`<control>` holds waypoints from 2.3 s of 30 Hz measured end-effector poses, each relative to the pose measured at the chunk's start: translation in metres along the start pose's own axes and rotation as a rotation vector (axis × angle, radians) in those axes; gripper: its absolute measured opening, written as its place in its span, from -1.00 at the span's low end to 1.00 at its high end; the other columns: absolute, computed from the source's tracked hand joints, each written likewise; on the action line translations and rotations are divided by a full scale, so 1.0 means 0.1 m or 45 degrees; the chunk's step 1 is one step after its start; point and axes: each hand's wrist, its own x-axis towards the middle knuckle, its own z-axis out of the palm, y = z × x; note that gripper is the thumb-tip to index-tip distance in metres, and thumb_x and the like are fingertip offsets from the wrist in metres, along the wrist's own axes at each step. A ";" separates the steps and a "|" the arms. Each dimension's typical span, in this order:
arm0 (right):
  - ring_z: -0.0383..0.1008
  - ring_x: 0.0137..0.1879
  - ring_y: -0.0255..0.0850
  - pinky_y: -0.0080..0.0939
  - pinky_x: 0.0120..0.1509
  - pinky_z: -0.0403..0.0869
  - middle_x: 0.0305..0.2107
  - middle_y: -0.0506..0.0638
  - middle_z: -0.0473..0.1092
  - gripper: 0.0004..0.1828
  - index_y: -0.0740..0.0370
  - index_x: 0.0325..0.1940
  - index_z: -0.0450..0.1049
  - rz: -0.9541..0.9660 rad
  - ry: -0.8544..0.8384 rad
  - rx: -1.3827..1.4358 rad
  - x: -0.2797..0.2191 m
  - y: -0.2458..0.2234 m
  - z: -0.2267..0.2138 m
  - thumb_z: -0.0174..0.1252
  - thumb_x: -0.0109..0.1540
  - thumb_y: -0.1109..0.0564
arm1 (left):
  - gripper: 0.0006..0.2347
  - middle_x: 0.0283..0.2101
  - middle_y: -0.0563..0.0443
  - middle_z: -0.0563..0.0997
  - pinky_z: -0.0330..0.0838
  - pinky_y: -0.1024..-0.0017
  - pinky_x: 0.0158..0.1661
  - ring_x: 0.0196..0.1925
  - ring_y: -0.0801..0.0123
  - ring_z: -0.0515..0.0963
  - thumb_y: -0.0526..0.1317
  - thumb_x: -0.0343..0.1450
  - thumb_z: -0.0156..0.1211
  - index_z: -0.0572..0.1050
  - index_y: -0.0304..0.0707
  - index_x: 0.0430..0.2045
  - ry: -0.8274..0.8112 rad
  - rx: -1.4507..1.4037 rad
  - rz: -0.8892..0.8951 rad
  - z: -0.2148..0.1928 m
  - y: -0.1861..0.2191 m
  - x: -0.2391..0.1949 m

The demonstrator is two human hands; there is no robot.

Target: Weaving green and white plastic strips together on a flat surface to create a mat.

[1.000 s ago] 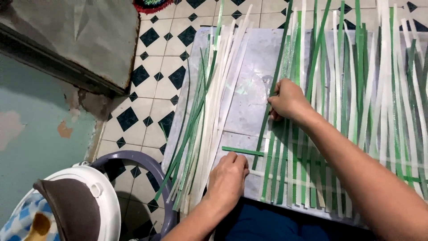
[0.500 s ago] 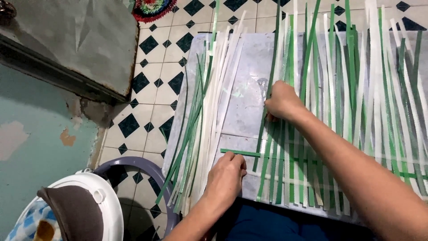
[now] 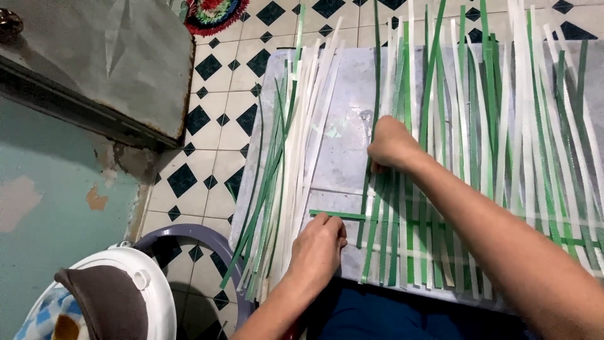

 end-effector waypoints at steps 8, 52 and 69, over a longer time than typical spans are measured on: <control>0.54 -0.47 -0.11 -0.23 -0.39 0.54 -0.50 0.12 0.46 -0.87 0.32 -0.20 0.33 -0.043 -0.081 -0.065 -0.27 0.01 0.15 -0.06 0.22 0.42 | -0.97 -0.32 -0.05 0.48 0.43 0.13 -0.50 -0.34 0.11 0.51 -0.34 0.37 0.19 0.48 -0.25 -0.47 0.071 -0.044 -0.006 -0.01 0.01 -0.06; -0.24 0.55 -0.24 0.20 0.52 -0.48 0.44 -0.27 -0.12 0.05 -0.26 0.54 -0.18 -0.908 0.703 -1.095 -0.17 1.46 0.65 -0.34 0.09 -0.72 | 0.18 0.45 -0.09 0.01 -0.28 -0.37 0.23 0.49 -0.17 -0.29 0.52 -0.09 0.11 -0.02 -0.25 0.37 -0.372 0.467 0.588 -0.57 0.22 0.46; -0.23 0.54 -0.12 0.39 0.47 -0.31 0.45 -0.20 -0.17 0.04 -0.20 0.51 -0.15 -0.762 0.342 -0.988 -0.35 1.22 0.48 -0.21 0.09 -0.68 | 0.17 0.45 -0.11 0.00 -0.33 -0.38 0.23 0.50 -0.12 -0.29 0.48 -0.09 0.14 -0.04 -0.25 0.37 -0.438 0.389 0.567 -0.60 0.23 0.45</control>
